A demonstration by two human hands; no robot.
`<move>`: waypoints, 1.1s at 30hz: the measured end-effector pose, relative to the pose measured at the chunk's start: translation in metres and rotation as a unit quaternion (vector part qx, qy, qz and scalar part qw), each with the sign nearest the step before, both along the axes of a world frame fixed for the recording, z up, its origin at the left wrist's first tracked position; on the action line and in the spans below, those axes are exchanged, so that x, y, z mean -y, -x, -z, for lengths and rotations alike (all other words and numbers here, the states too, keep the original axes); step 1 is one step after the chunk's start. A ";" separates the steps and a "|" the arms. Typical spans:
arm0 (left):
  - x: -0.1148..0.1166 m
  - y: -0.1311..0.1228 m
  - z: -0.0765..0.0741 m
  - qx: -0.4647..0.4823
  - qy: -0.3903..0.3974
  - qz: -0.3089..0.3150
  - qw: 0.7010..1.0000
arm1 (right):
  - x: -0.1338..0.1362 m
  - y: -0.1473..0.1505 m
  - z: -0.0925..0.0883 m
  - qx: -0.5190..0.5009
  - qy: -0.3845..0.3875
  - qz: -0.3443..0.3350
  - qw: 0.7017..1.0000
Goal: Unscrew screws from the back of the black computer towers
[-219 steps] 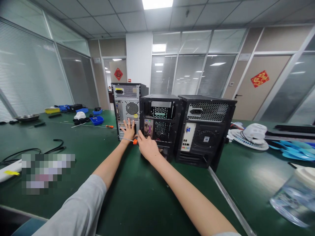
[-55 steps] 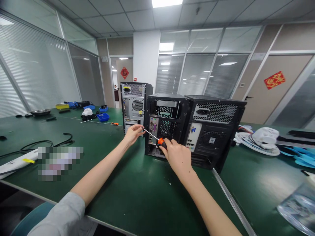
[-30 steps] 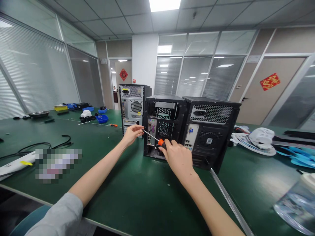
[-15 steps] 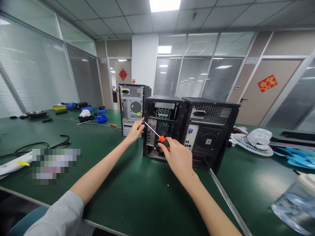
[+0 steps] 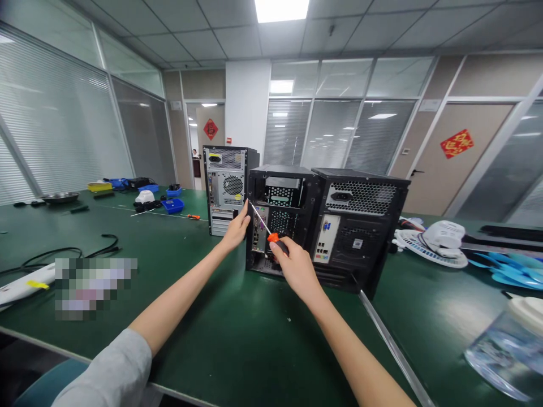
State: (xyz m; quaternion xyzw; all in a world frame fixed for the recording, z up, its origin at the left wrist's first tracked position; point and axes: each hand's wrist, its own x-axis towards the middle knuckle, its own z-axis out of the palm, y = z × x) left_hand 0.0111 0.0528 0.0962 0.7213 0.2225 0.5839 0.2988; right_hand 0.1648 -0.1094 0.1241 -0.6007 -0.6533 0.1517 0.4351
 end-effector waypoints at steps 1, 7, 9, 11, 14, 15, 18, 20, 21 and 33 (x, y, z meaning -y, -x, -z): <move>0.001 0.000 -0.001 0.003 0.002 0.001 1.000 | -0.002 0.001 0.002 -0.058 0.026 -0.029 0.998; 0.006 0.000 -0.004 -0.034 -0.027 -0.022 0.999 | -0.008 0.014 0.003 -0.240 0.077 -0.148 0.956; 0.008 -0.001 -0.004 -0.048 -0.040 -0.031 0.998 | -0.008 0.019 -0.001 -0.239 0.068 -0.162 0.955; 0.009 -0.002 -0.004 -0.050 -0.044 -0.028 0.997 | -0.008 0.023 -0.004 -0.240 0.070 -0.177 0.952; 0.010 -0.004 -0.002 -0.036 -0.038 -0.015 0.999 | -0.009 0.030 -0.006 -0.248 0.094 -0.193 0.945; 0.010 -0.005 -0.002 -0.031 -0.033 -0.013 0.999 | -0.010 0.033 -0.007 -0.254 0.102 -0.197 0.942; 0.009 -0.007 -0.001 -0.017 -0.015 -0.008 1.000 | -0.011 0.039 -0.007 -0.288 0.128 -0.213 0.925; 0.010 -0.008 -0.001 -0.010 -0.005 -0.002 1.000 | -0.012 0.042 -0.007 -0.311 0.145 -0.226 0.912; 0.011 -0.009 -0.002 -0.009 -0.002 0.000 1.000 | -0.012 0.043 -0.008 -0.320 0.150 -0.233 0.906; 0.020 -0.010 -0.006 -0.010 0.012 -0.003 1.000 | -0.017 0.046 -0.009 -0.370 0.144 -0.254 0.882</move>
